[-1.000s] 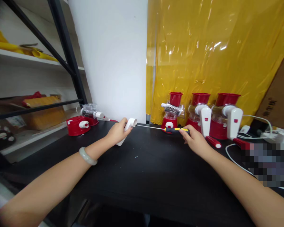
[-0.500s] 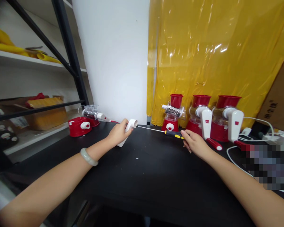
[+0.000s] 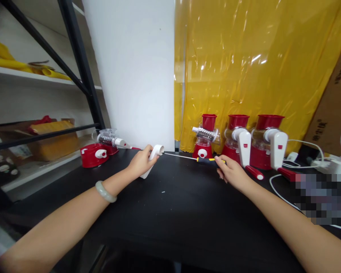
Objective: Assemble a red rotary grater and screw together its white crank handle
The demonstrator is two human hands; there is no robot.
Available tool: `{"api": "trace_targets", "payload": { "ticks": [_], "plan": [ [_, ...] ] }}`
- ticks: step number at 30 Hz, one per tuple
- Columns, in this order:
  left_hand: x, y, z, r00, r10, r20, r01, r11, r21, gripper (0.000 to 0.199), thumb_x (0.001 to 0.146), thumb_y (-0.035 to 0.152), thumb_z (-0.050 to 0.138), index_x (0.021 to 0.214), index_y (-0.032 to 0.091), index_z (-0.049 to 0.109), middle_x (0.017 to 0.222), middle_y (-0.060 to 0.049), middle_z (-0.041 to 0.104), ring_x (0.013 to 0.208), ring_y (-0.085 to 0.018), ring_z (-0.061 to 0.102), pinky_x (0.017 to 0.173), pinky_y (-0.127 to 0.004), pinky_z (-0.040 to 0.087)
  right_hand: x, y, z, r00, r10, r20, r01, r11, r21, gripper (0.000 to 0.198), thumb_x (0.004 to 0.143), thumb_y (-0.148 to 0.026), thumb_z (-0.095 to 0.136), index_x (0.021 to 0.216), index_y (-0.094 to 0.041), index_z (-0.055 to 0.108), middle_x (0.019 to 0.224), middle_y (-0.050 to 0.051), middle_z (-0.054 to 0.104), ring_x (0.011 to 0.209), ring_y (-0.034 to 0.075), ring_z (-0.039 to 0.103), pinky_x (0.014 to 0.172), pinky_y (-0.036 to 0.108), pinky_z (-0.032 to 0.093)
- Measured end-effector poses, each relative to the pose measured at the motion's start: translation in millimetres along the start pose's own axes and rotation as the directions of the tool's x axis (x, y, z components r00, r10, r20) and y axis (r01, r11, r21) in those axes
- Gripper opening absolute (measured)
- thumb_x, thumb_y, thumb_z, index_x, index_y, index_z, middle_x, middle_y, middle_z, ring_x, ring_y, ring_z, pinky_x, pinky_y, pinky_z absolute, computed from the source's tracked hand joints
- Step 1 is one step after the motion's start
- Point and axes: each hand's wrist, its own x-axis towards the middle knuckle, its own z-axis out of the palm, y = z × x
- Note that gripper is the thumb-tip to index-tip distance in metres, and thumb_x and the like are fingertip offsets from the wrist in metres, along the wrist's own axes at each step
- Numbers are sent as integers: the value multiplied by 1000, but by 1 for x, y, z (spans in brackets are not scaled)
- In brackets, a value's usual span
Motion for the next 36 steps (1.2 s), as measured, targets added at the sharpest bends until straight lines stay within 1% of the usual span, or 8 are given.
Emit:
{"api": "trace_targets", "payload": {
  "ticks": [4, 8, 12, 18, 21, 27, 32, 36],
  "plan": [
    [3, -3, -2, 1000, -23, -12, 23, 1000, -1, 23, 87, 40, 52, 99, 22, 45, 78, -4, 66, 68, -21, 62, 55, -25, 33, -1, 0, 6, 994, -108, 15, 103, 975, 195, 50, 82, -54, 59, 115, -25, 35, 69, -6, 58, 53, 12, 55, 59, 30, 50],
    [3, -2, -3, 1000, -25, -10, 25, 1000, 10, 23, 86, 40, 52, 99, 22, 46, 78, -4, 66, 68, -21, 63, 56, -26, 33, -3, -6, 4, 994, -75, 83, 67, 994, 86, 34, 86, -56, 52, 88, -22, 46, 55, -7, 51, 44, 10, 48, 54, 27, 45],
    [0, 2, -3, 1000, -7, -2, 7, 1000, 19, 23, 86, 39, 53, 100, 22, 46, 77, -3, 66, 69, -21, 63, 56, -26, 33, -1, -4, 3, 997, 47, 68, -51, 997, 61, 43, 90, -62, 39, 73, -22, 42, 42, -9, 42, 35, 8, 39, 55, 29, 46],
    [1, 2, -5, 999, -36, 5, 36, 999, 16, 23, 88, 40, 51, 100, 22, 45, 77, -4, 66, 69, -21, 63, 56, -26, 34, -1, -2, 10, 999, -51, -2, 49, 955, 293, 52, 79, -56, 62, 112, -27, 35, 56, -11, 49, 48, 12, 50, 59, 32, 50],
    [1, 2, -7, 999, -32, 21, 32, 999, 20, 23, 87, 39, 52, 101, 22, 46, 80, -4, 66, 70, -22, 64, 57, -26, 35, -4, -10, 6, 995, -100, 12, 97, 986, 138, 41, 81, -55, 60, 100, -23, 43, 57, -7, 53, 49, 11, 50, 53, 27, 45],
    [-1, 6, -6, 999, -16, 43, 14, 999, 41, 25, 87, 41, 52, 104, 22, 46, 82, -5, 67, 73, -22, 64, 59, -26, 37, -5, -15, 3, 993, 104, 56, -108, 991, 79, 45, 86, -66, 42, 72, -23, 39, 40, -9, 37, 31, 8, 33, 37, 23, 33],
    [1, 3, -6, 1000, -18, 19, 17, 999, 31, 25, 88, 41, 51, 103, 22, 46, 81, -5, 67, 71, -22, 64, 58, -26, 36, -4, -11, 9, 999, 35, 13, -37, 933, 358, 46, 81, -57, 59, 107, -27, 35, 48, -13, 41, 36, 9, 36, 41, 23, 37],
    [1, 1, -5, 1000, -20, 15, 20, 999, 29, 25, 88, 41, 51, 102, 22, 46, 79, -4, 67, 70, -22, 64, 57, -26, 36, -5, -12, 5, 998, -69, 15, 64, 976, 207, 45, 80, -52, 64, 106, -25, 39, 52, -11, 49, 44, 11, 48, 49, 25, 44]
  ]
}}
